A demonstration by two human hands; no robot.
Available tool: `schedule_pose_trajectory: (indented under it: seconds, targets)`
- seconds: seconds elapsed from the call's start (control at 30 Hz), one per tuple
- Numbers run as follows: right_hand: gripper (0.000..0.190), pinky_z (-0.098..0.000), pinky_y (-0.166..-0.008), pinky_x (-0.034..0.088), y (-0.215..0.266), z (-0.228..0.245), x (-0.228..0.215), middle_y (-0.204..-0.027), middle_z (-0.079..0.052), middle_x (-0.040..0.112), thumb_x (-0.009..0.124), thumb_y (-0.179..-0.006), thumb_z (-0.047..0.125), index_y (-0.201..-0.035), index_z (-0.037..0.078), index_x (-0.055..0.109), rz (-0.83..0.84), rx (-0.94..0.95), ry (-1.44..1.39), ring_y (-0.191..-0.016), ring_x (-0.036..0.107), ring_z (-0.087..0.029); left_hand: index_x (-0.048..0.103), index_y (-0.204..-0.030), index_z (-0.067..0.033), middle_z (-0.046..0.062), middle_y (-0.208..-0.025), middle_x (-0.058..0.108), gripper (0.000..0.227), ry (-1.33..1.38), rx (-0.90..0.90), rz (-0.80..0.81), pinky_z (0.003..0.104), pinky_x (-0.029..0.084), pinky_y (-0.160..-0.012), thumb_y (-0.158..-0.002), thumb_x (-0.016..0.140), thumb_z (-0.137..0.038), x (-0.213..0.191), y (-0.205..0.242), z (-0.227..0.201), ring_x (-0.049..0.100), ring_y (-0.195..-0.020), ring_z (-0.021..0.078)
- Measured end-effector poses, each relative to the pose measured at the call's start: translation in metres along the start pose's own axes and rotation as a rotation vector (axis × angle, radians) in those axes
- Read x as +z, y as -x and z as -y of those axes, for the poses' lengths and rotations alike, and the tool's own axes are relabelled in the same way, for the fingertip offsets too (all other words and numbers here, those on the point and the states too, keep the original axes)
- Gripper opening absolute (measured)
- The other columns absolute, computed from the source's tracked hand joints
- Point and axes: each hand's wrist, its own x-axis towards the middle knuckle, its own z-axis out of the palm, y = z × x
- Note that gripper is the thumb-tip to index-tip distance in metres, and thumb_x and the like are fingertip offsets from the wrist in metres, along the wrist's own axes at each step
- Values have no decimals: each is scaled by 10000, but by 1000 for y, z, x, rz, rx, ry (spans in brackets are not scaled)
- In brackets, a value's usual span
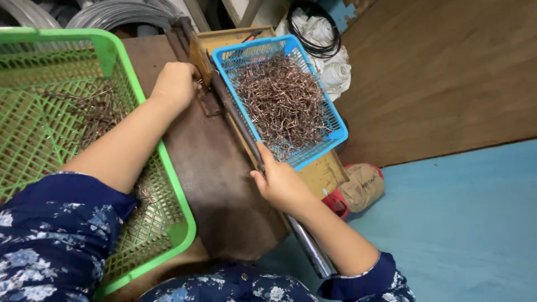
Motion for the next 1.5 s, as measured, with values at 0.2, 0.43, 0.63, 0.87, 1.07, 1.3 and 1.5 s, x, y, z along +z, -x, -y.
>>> schedule_pose_trajectory:
  seconds: [0.2,0.43,0.63,0.87,1.07,1.3,1.5]
  targets:
    - [761,-590,-702,558,-5,-11,23,-881,-249,783,574,-1025,288,-1693,87,268,-130,-73,31,-777,734,-488,632,-1050,27,107,-885,750,202,524,103,-95,323,570,-703,-886,719,107,14,-7,24,740,-756,197]
    - [761,-618,-736,557,-11,-16,34,-922,-258,787,573,-1022,302,-1692,120,261,-129,-43,39,-822,734,-516,564,-1156,35,141,-892,713,258,597,10,-75,331,569,-636,-930,629,141,-1,-1,20,703,-692,216]
    - [761,-623,-726,548,-11,-16,33,-911,-279,773,577,-1020,297,-1689,102,269,-133,-45,53,-807,723,-523,580,-1156,7,128,-857,732,223,578,19,-96,337,545,-636,-962,616,111,0,-4,18,699,-675,206]
    - [761,-613,-712,558,-15,-19,40,-908,-262,779,575,-1025,301,-1696,141,255,-150,-43,52,-796,729,-514,580,-1196,41,155,-903,765,360,594,44,-91,321,579,-649,-873,709,137,1,-5,21,743,-727,216]
    - [745,-596,-712,564,-15,-17,43,-910,-244,782,567,-1017,268,-1685,128,268,-172,-51,37,-793,735,-491,614,-1163,22,126,-919,773,336,571,73,-76,315,577,-687,-870,729,140,3,-5,25,747,-751,198]
    - [744,-616,-698,557,-12,-17,35,-861,-263,769,579,-1023,285,-1681,111,281,-149,-64,21,-746,727,-506,573,-1122,9,116,-885,761,364,553,66,-128,313,584,-718,-859,799,120,-1,1,18,759,-776,198]
    - [756,-614,-730,562,-11,-15,31,-916,-282,775,574,-1014,272,-1675,55,278,-141,-84,-12,-811,737,-515,611,-1110,24,112,-872,758,375,533,47,-184,312,589,-718,-837,861,88,7,-1,21,749,-764,194]
